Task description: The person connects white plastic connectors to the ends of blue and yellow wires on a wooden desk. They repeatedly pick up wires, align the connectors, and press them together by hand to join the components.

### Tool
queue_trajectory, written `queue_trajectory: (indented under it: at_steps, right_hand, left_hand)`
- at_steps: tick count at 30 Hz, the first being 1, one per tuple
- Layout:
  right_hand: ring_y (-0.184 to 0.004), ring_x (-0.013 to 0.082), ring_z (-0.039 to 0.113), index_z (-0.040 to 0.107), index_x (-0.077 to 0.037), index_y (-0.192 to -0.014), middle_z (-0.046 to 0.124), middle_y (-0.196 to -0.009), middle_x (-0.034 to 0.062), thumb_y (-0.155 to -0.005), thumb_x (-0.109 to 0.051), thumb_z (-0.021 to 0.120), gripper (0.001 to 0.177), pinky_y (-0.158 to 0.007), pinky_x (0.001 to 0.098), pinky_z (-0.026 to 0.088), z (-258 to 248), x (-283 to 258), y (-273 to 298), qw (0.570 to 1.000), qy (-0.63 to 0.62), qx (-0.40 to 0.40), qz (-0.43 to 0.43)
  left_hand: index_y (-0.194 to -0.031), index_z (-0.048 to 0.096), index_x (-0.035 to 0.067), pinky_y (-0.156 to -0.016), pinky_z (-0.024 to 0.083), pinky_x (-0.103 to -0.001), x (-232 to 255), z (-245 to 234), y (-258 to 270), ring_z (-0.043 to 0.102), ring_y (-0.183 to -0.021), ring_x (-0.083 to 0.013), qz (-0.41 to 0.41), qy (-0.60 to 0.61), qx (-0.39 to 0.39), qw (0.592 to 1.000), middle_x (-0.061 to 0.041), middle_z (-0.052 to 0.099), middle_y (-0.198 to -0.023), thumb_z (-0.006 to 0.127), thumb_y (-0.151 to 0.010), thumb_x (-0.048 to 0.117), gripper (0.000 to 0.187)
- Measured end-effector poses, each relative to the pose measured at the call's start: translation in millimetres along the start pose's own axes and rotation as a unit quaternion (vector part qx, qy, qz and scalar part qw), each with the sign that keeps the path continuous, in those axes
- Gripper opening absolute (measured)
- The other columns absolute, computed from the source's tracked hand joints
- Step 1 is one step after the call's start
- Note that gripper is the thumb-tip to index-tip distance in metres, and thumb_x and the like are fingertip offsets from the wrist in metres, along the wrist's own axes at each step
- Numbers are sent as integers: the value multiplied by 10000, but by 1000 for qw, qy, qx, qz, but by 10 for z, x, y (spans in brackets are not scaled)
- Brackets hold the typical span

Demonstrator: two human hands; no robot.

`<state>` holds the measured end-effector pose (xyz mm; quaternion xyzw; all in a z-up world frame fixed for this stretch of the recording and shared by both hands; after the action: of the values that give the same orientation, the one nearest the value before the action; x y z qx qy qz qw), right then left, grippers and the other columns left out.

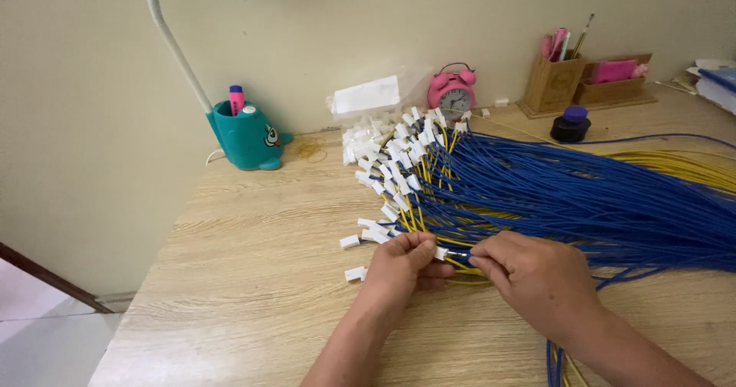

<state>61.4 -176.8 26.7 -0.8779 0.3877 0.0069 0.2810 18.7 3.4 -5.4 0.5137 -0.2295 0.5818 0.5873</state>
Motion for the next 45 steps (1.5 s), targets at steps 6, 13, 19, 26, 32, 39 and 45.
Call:
queue_trajectory:
  at_steps: [6,13,19,26,32,39,45]
  right_hand:
    - [-643,150,655,647,-303,-796,675,-736,-121,-853,-356,636,79,-505,364,457,53,21,-8,999,9,31,-43]
    - [-660,142,654,645,-284,-814,674,-741,-106,-853,-292,644,40,-523,338,455,48,-30,10,994,1,54,-90]
    - [-673,157,659,661,-291,-842,685,-783,-118,-860,-316,634,41,-498,363,452,69,-1,-11,995,24,56,-76]
    - [-704,106,668,664,-306,-827,703,-801,-151,-840,-272,649,39,-530,320,459,73,30,-5,997,1,50,-55]
    - [-662,130,658,652,-311,-796,680,-754,-140,-851,-312,631,59,-515,348,453,64,13,-5,998,21,37,-38]
    - [-658,128,650,640,-301,-782,672,-740,-141,-854,-287,635,73,-498,345,447,50,-25,18,997,30,55,-52]
    - [-669,144,650,645,-301,-810,672,-757,-133,-867,-300,621,62,-500,351,458,92,26,14,996,26,53,-69]
  left_hand:
    - [-1098,620,78,-581,551,-301,-31,0,-47,695,-693,-201,-8,-1,12,1000,-86,658,-821,587,-942,142,171]
    - [-1096,614,69,-609,571,-335,-42,-23,-65,686,-690,-225,-11,-4,5,1000,-136,664,-768,573,-956,143,164]
    - [-1117,609,53,-577,570,-328,-34,-21,-62,679,-652,-220,-4,19,3,1000,-121,627,-741,569,-950,118,183]
    - [-1089,604,61,-587,577,-323,-35,-8,-54,677,-652,-210,-4,17,7,1000,-106,627,-778,563,-954,113,150]
    - [-1061,606,57,-590,578,-339,-40,-11,-68,676,-651,-225,3,25,4,1000,-96,616,-790,578,-946,118,133]
    - [-1059,613,55,-598,582,-328,-35,2,-50,676,-654,-213,0,22,14,1000,-94,627,-800,580,-948,126,136]
    - [-1066,615,62,-578,565,-314,-7,12,-6,684,-666,-209,-6,19,17,1000,-92,630,-795,577,-960,130,132]
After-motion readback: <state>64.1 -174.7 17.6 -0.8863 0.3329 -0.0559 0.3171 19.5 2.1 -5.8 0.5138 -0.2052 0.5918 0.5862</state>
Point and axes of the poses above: each hand's wrist, its own y-axis away from the middle knuckle, its own z-axis out of the palm, x = y × z, the point moved 2 cm from there along -y, towards the middle knuckle
